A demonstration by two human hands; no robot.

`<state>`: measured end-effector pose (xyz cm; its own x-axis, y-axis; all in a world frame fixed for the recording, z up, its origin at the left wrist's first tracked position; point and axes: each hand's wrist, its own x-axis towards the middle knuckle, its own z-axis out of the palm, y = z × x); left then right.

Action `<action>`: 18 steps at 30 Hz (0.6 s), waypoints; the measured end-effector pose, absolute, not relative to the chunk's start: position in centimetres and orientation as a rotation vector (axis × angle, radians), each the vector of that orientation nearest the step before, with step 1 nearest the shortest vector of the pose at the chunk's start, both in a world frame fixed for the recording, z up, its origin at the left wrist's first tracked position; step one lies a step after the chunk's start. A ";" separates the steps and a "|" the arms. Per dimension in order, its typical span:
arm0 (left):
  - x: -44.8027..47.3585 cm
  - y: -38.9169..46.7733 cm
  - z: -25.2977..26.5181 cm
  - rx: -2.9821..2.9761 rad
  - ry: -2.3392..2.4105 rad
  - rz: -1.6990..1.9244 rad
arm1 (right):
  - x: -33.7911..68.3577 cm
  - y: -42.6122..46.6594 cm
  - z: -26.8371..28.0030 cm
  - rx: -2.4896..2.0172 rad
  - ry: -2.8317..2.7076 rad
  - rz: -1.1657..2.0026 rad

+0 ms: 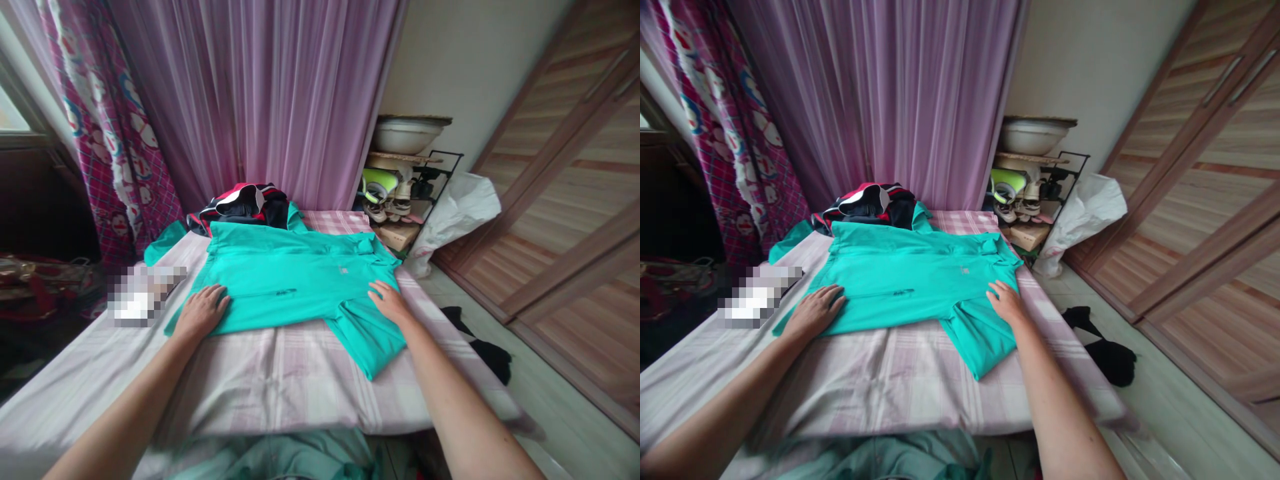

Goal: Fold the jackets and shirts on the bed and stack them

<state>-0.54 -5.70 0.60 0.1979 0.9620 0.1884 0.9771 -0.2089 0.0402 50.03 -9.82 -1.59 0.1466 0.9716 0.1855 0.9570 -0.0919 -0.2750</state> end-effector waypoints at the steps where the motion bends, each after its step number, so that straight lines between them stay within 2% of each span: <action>1: -0.5 -5.8 0.7 -2.355 -1.925 -0.265 | 50.3 -10.0 -1.9 -2.077 -1.838 0.044; 18: -0.2 -6.0 0.6 -2.326 -1.966 -0.303 | 50.0 -10.0 -2.7 -2.056 -1.787 -0.015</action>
<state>-0.25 -6.02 0.61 0.1562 0.9668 0.2023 0.9828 -0.1725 0.0655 49.98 -10.03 -2.70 0.1762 0.9455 0.2737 0.9500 -0.0905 -0.2990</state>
